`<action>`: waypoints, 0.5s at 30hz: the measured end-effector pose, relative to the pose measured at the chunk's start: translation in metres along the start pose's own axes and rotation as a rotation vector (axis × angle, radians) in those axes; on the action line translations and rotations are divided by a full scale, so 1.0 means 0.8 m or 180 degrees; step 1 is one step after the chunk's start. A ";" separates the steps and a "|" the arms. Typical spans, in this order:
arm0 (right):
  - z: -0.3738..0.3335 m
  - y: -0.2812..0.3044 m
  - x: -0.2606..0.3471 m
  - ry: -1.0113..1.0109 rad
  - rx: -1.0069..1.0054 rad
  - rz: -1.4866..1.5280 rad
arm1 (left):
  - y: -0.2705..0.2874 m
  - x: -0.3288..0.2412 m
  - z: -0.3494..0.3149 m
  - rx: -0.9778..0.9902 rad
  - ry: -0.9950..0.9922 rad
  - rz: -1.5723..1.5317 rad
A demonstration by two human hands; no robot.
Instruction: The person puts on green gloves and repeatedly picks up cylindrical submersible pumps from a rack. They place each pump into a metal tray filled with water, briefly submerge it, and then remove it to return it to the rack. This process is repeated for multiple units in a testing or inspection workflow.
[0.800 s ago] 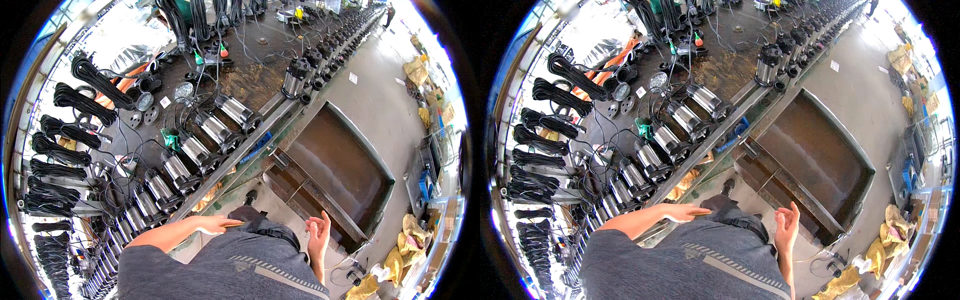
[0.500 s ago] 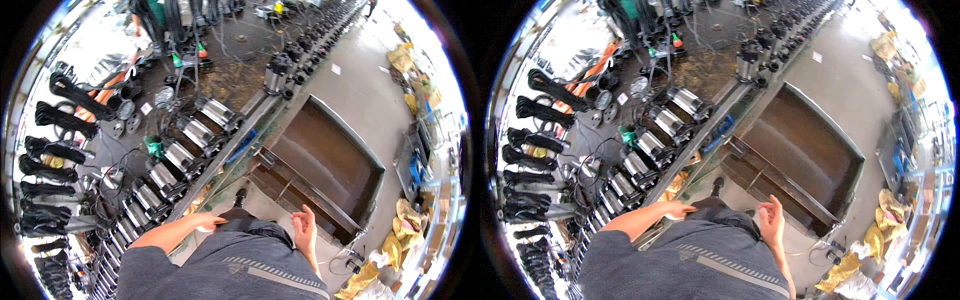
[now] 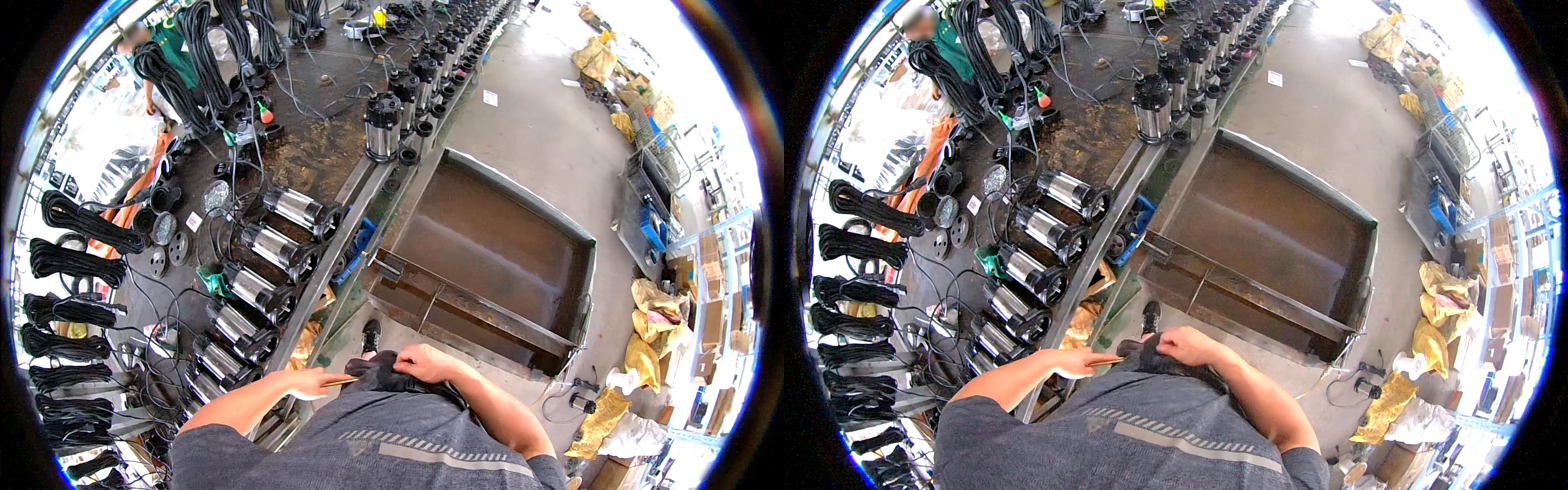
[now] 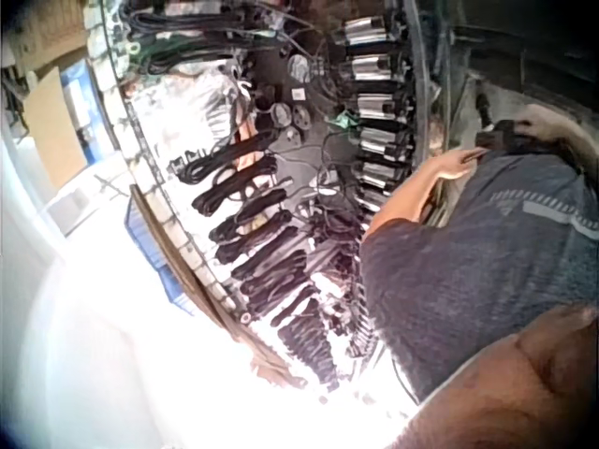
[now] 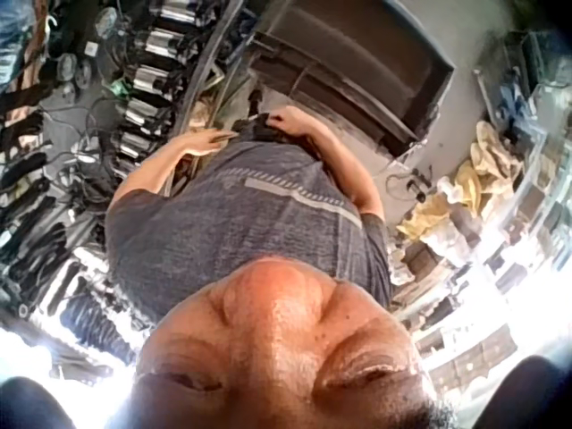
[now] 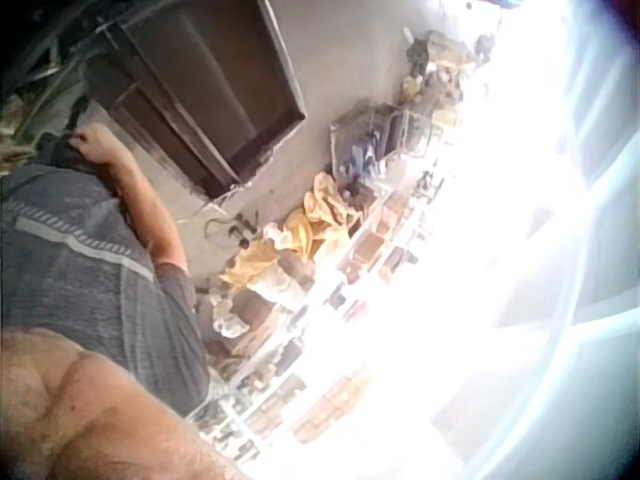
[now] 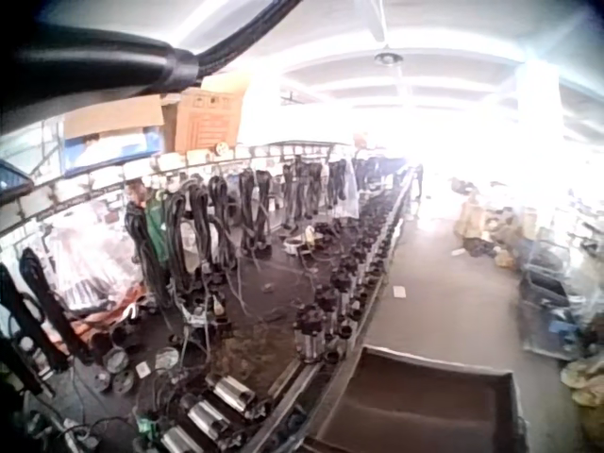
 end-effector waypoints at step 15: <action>-0.114 0.042 0.198 0.1221 0.0822 0.2118 | -0.029 -0.008 -0.038 -0.0473 -0.0312 -0.0186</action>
Point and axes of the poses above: each hand's wrist, its own z-axis towards the middle knuckle, its own y-axis out of the back of the hand, x = y × z, the point moved 8 cm from there along z, towards the middle knuckle, and after that the axes turned 1 degree about -y, right-handed, at the moved point
